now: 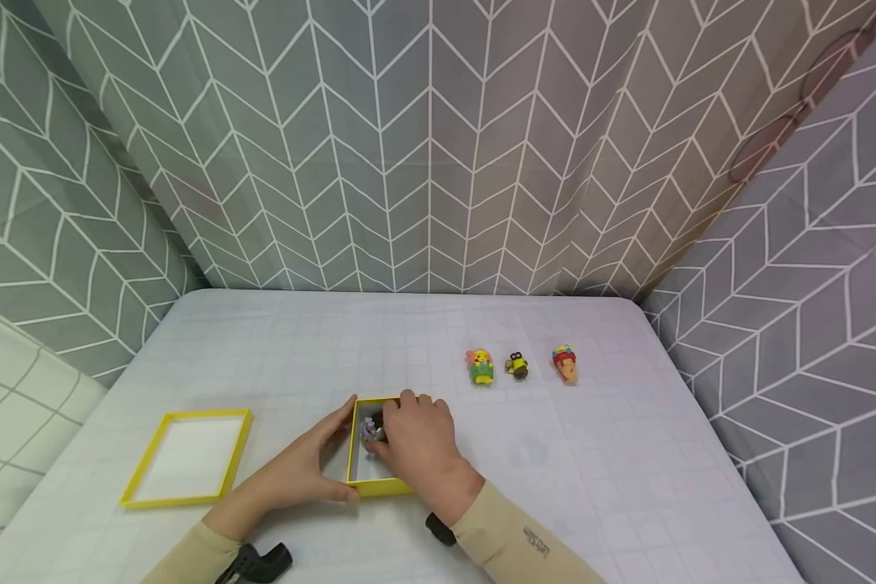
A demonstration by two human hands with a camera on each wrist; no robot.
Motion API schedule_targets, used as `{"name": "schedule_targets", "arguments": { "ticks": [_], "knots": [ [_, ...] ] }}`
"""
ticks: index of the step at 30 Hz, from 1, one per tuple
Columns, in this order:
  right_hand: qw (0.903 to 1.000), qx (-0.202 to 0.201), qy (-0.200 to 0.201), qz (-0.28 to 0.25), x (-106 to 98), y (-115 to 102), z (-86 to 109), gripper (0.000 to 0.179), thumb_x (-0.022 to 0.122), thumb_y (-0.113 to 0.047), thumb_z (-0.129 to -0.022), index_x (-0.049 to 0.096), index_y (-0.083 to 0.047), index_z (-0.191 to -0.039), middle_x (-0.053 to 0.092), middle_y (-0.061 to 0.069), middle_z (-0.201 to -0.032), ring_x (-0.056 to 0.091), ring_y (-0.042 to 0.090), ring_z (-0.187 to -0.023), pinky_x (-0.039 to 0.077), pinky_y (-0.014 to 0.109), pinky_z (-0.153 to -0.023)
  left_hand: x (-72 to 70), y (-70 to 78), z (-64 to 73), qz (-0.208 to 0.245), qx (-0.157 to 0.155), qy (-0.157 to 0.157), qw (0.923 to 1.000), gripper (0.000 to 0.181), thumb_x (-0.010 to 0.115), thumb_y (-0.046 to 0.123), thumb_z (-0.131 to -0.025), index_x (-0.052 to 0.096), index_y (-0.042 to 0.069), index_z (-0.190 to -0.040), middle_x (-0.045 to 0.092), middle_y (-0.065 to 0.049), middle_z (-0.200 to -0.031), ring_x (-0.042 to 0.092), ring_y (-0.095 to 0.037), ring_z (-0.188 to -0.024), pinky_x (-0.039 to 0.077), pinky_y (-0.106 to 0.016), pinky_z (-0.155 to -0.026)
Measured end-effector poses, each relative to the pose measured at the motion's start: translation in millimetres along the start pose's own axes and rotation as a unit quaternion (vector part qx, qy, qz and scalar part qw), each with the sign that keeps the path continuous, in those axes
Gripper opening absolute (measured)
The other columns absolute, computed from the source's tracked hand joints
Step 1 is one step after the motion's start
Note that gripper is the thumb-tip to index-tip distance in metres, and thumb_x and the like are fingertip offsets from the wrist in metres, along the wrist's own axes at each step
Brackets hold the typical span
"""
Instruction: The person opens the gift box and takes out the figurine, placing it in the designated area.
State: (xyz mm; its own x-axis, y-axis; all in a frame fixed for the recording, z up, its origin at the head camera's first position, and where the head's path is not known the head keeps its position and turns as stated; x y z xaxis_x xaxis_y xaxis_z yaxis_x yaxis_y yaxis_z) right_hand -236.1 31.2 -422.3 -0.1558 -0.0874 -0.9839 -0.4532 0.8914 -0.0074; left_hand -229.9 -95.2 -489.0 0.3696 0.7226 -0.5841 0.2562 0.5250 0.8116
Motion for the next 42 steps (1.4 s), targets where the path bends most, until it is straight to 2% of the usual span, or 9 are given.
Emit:
{"name": "schedule_targets", "arguments": {
  "ticks": [3,6,12,20,24,28,33,40,42],
  "knots": [
    [0.9996,-0.001,-0.001,-0.03,0.0,3.4,0.1,0.049,0.074,-0.059,-0.081,0.07,-0.014,-0.1,0.056,-0.002,-0.084,0.056,0.018,-0.074,0.047,0.033,-0.061,0.3,0.0,-0.3,0.001,0.001,0.0,1.0,0.134,0.092,0.054,-0.057,0.012,0.026,-0.161,0.018,0.014,-0.16,0.017,-0.012,-0.146,0.023,-0.048,-0.116],
    [0.9963,0.007,-0.01,-0.086,-0.9,10.6,1.2,0.042,0.077,-0.053,-0.081,0.072,-0.015,-0.099,0.058,-0.004,-0.088,0.057,0.015,-0.076,0.049,0.031,-0.064,0.7,-0.1,-0.4,0.002,0.0,-0.002,1.0,0.134,0.092,0.054,-0.057,0.012,0.026,-0.161,0.017,0.014,-0.16,0.017,-0.013,-0.146,0.023,-0.048,-0.116],
    [0.9795,0.024,-0.038,-0.196,-2.1,25.5,3.3,0.04,0.077,-0.044,-0.084,0.073,-0.015,-0.111,0.069,-0.005,-0.103,0.064,0.014,-0.094,0.054,0.033,-0.079,0.0,-0.2,-0.5,-0.006,-0.005,0.001,1.0,0.136,0.092,0.056,-0.056,0.012,0.025,-0.161,0.018,0.012,-0.16,0.018,-0.014,-0.146,0.022,-0.047,-0.116],
    [0.9361,0.029,-0.061,-0.345,-9.2,36.4,5.2,0.036,0.074,-0.028,-0.089,0.07,-0.015,-0.122,0.069,-0.013,-0.095,0.065,0.008,-0.089,0.054,0.03,-0.076,0.4,0.7,-1.0,0.0,-0.001,0.001,1.0,0.136,0.093,0.054,-0.055,0.012,0.024,-0.161,0.018,0.011,-0.16,0.018,-0.016,-0.146,0.021,-0.049,-0.116],
    [0.9104,0.048,-0.077,-0.404,-6.2,42.0,5.0,0.039,0.074,-0.023,-0.089,0.065,-0.015,-0.126,0.07,-0.011,-0.097,0.066,0.005,-0.089,0.055,0.029,-0.078,0.7,0.4,-1.3,0.001,0.001,0.001,1.0,0.136,0.093,0.054,-0.056,0.012,0.024,-0.161,0.019,0.011,-0.16,0.018,-0.015,-0.146,0.021,-0.048,-0.117],
    [0.8871,0.062,-0.09,-0.448,-1.0,46.4,4.5,0.035,0.075,-0.02,-0.089,0.062,-0.018,-0.122,0.07,-0.008,-0.1,0.067,0.006,-0.089,0.056,0.03,-0.077,0.5,0.3,-1.5,-0.001,0.003,0.003,1.0,0.136,0.093,0.054,-0.056,0.013,0.023,-0.161,0.019,0.011,-0.16,0.018,-0.014,-0.146,0.021,-0.047,-0.117],
    [0.8717,0.071,-0.092,-0.476,3.2,50.0,4.1,0.024,0.071,-0.026,-0.092,0.069,-0.022,-0.116,0.068,-0.007,-0.105,0.067,0.011,-0.093,0.056,0.031,-0.079,0.5,-0.4,-1.4,-0.005,-0.001,0.002,1.0,0.137,0.093,0.055,-0.055,0.012,0.024,-0.161,0.018,0.012,-0.16,0.018,-0.014,-0.146,0.021,-0.046,-0.117],
    [0.8533,0.086,-0.096,-0.505,8.8,52.2,3.7,0.027,0.068,-0.033,-0.094,0.071,-0.019,-0.118,0.07,-0.007,-0.106,0.068,0.011,-0.093,0.057,0.032,-0.079,0.5,-0.5,-1.8,-0.004,-0.001,0.001,1.0,0.136,0.093,0.056,-0.055,0.012,0.024,-0.161,0.019,0.013,-0.16,0.018,-0.012,-0.145,0.022,-0.045,-0.117],
    [0.8429,0.089,-0.097,-0.522,10.0,52.8,3.4,0.03,0.067,-0.031,-0.095,0.07,-0.016,-0.121,0.072,-0.005,-0.103,0.07,0.014,-0.093,0.057,0.033,-0.079,0.5,-0.7,-2.0,-0.005,-0.001,0.002,1.0,0.136,0.092,0.056,-0.055,0.012,0.024,-0.161,0.019,0.013,-0.16,0.018,-0.012,-0.145,0.022,-0.045,-0.117]
  ]
}}
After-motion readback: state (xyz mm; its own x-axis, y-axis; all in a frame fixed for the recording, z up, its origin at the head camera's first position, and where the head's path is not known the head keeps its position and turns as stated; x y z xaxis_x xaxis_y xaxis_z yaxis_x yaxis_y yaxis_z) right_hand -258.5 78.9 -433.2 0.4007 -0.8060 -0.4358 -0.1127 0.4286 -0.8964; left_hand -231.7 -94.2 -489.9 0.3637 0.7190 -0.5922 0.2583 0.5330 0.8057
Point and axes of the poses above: each hand's wrist, its own z-axis away from the middle knuckle, its own x-axis out of the palm, y = z × x, the point moved 10 cm from there along -z, towards the middle knuckle
